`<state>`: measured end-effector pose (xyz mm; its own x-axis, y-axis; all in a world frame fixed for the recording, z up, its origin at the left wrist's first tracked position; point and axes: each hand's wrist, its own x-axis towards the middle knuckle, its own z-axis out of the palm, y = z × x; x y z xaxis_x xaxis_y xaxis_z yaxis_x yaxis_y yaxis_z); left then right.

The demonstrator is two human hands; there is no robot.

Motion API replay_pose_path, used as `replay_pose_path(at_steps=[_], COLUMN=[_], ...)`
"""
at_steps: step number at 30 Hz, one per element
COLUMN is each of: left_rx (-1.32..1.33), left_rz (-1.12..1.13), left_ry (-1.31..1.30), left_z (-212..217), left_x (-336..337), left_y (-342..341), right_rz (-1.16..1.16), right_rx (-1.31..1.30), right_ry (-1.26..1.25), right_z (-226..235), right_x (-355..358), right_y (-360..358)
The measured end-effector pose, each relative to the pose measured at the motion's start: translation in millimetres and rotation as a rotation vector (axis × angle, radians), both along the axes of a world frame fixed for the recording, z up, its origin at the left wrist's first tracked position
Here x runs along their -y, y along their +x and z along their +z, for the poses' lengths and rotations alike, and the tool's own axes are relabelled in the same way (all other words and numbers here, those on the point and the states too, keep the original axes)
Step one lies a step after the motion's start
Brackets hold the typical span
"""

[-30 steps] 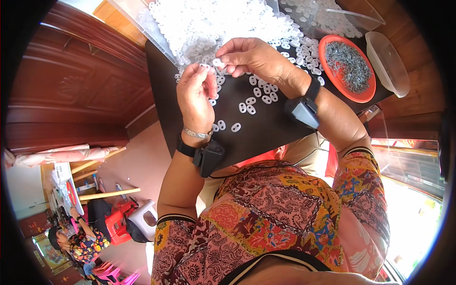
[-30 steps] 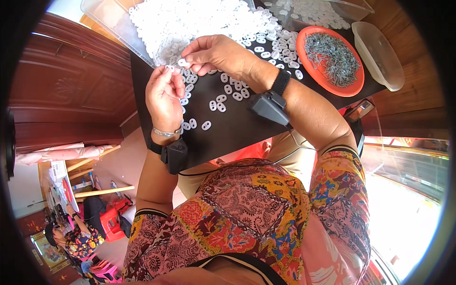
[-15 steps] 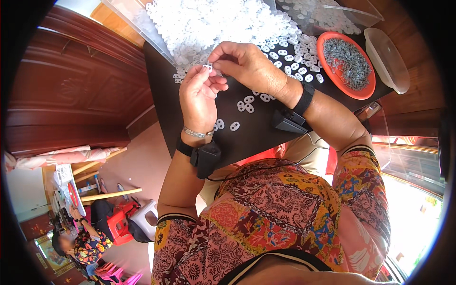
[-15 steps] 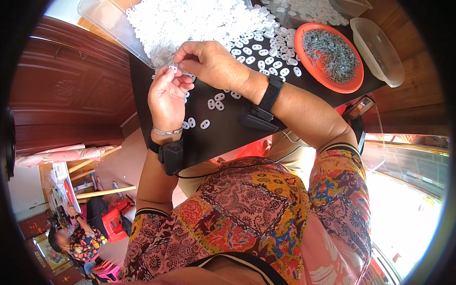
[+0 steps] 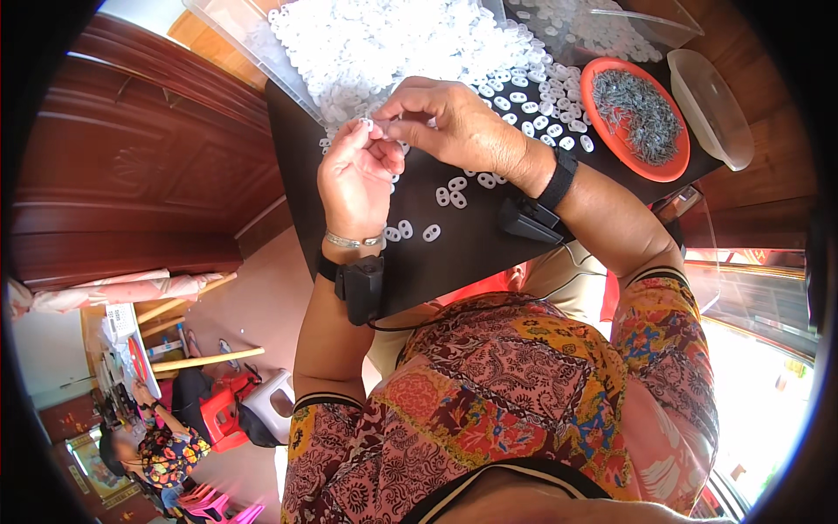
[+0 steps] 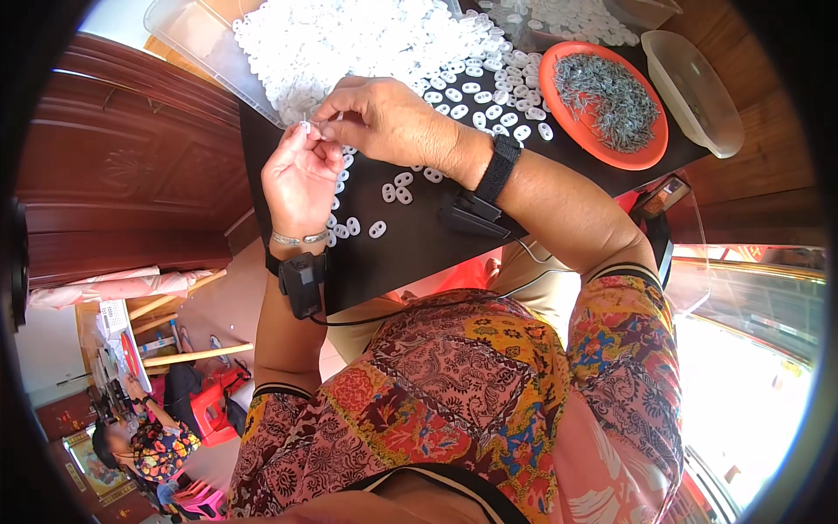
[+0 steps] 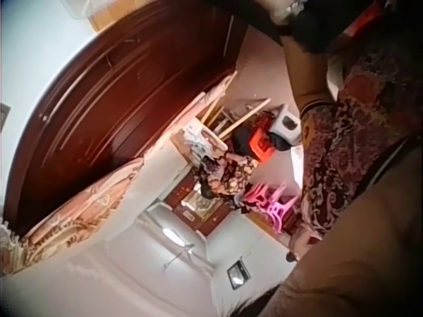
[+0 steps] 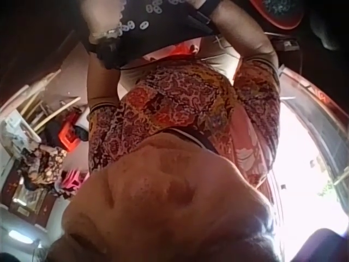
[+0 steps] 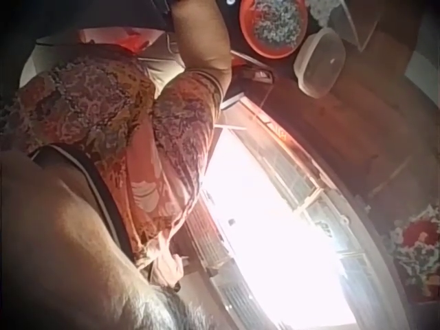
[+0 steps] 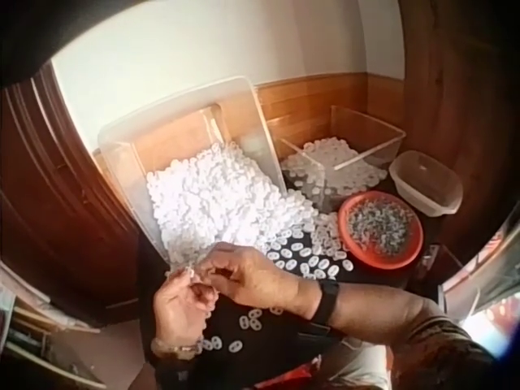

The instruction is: Manually assembling small white plastic components by inserting metal pins into them.

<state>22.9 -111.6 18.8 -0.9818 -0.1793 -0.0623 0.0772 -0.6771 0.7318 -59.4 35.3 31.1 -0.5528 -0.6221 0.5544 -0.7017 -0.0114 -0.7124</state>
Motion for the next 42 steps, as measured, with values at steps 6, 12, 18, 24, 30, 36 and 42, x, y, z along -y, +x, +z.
replay_pose_path(at_steps=[6,12,18,24,30,36,42], left_rx=[0.007,0.014,0.058,0.016,0.048,0.055,0.056], left_rz=[-0.046,-0.020,0.117,0.164,0.180,0.189,0.194], left_ry=[0.017,-0.053,-0.277,-0.447,-0.538,-0.543,-0.532], left_z=[0.6,4.2,8.7,5.0,6.8,7.2,7.0], left_x=[2.6,1.0,-7.1,-12.9,-20.5,-20.7,-22.3], left_y=[0.9,-0.1,3.6,4.5,6.0,6.3,7.5], right_rz=[0.118,0.047,0.172,0.135,0.113,0.109,0.092], right_rx=[-0.051,-0.138,0.802,0.976,0.913,0.750,0.589], right_ry=[0.005,-0.058,-0.095,-0.173,-0.155,-0.136,-0.092], right_z=[8.0,6.8,1.5,1.9,5.7,7.3,5.4], right_x=[-5.7,-2.9,-3.1,-5.2,-5.0,-5.2,-3.7], right_y=[-1.7,-3.0,-8.8,-14.9,-8.3,-3.4,1.6])
